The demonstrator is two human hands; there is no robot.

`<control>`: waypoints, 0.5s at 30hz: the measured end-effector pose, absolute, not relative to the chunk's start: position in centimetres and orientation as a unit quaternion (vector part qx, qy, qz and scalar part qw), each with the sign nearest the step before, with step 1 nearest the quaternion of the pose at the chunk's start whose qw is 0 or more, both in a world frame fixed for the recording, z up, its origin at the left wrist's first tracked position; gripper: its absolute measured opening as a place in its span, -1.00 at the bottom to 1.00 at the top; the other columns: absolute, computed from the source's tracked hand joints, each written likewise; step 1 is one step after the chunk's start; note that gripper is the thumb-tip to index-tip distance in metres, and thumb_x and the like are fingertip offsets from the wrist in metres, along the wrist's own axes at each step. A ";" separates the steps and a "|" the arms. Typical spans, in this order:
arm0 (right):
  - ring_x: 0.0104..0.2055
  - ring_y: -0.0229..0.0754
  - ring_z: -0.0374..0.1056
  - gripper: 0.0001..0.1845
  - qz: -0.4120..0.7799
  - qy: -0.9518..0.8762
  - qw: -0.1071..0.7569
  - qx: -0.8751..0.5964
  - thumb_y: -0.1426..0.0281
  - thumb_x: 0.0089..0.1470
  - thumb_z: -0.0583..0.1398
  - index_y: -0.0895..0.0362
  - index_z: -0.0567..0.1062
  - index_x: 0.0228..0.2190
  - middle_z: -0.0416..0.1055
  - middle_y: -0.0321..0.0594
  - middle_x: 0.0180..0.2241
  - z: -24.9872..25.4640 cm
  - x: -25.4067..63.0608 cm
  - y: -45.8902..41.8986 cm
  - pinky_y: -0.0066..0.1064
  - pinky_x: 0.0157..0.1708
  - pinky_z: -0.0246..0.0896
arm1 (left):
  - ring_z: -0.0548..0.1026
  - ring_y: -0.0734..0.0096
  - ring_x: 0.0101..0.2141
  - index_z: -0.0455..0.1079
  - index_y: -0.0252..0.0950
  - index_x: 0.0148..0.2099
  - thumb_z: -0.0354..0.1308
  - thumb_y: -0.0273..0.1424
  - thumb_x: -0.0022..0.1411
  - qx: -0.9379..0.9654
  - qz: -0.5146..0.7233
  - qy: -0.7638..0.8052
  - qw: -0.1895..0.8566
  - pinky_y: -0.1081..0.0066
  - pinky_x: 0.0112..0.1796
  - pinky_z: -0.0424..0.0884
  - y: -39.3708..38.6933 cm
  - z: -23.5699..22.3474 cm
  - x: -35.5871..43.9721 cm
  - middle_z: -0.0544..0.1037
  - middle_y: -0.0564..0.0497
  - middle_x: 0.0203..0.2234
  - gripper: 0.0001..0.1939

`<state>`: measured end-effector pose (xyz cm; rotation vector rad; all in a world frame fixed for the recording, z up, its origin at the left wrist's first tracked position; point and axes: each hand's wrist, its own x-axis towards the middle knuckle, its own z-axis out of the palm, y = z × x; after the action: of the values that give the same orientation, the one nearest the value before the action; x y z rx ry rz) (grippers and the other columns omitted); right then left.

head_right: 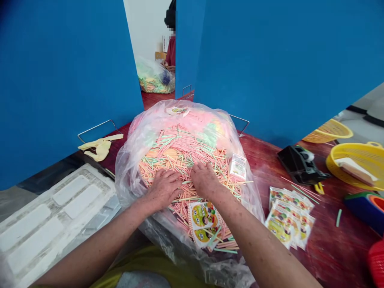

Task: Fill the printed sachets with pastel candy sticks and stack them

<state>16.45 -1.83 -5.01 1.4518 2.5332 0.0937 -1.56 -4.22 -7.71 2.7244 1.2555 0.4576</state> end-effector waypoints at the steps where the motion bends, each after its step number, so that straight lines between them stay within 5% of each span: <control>1: -0.04 0.04 0.11 -0.66 0.032 0.863 0.094 0.495 0.52 -0.12 0.12 0.18 0.41 -0.20 0.28 0.00 -0.11 -5.0 16.8 -1.9 -0.05 -0.03 -0.13 | 0.24 0.23 -0.04 0.37 -0.22 -0.20 0.04 -0.33 0.17 0.897 0.151 0.412 0.060 0.10 -0.02 0.00 -4.3 -7.7 -1.6 0.40 0.01 -0.08 -0.83; 5: -0.07 -0.05 0.14 -0.79 -0.016 0.852 -0.023 0.523 0.51 -0.07 0.05 0.17 0.38 -0.31 0.31 -0.07 -0.18 -3.4 19.4 -1.8 -0.15 -0.08 -0.04 | 0.22 0.18 -0.01 0.31 -0.23 -0.06 0.01 -0.32 0.18 0.875 0.183 0.442 0.071 0.09 -0.01 0.03 -4.1 -6.7 -1.0 0.34 -0.08 0.00 -0.73; 9: -0.42 -0.22 0.20 -0.88 -0.209 0.785 -0.163 0.560 0.35 0.02 0.00 0.12 0.28 -0.46 0.29 -0.26 -0.51 -1.6 20.4 -1.7 -0.29 -0.32 0.13 | 0.22 0.12 0.02 0.28 -0.31 -0.01 -0.07 -0.29 0.22 0.824 0.299 0.465 0.126 0.11 0.00 0.07 -2.6 -4.9 1.3 0.31 -0.17 0.02 -0.66; 12: -0.60 -0.34 0.10 -0.88 -0.431 0.703 -0.234 0.516 0.32 -0.04 0.04 0.11 0.22 -0.52 0.19 -0.40 -0.64 -1.7 19.1 -1.9 -0.46 -0.57 0.05 | 0.41 0.24 -0.25 0.37 -0.37 -0.21 -0.08 -0.15 0.20 0.786 0.312 0.403 0.349 0.31 -0.23 0.29 -1.5 -4.2 3.1 0.47 -0.12 -0.30 -0.61; 15: -0.69 -0.42 -0.04 -0.86 -0.547 0.634 -0.252 0.485 0.38 -0.16 0.13 0.11 0.20 -0.57 0.06 -0.49 -0.71 -2.2 17.3 -2.3 -0.54 -0.70 -0.12 | 0.37 0.45 -0.55 0.36 -0.39 -0.44 -0.06 -0.07 0.15 0.656 0.327 0.413 0.540 0.48 -0.52 0.25 -1.0 -4.5 4.3 0.39 0.02 -0.61 -0.54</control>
<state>17.34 -2.30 -2.24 1.8292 2.3917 -2.0642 4.32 -1.00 -4.53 1.5605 0.9821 0.7769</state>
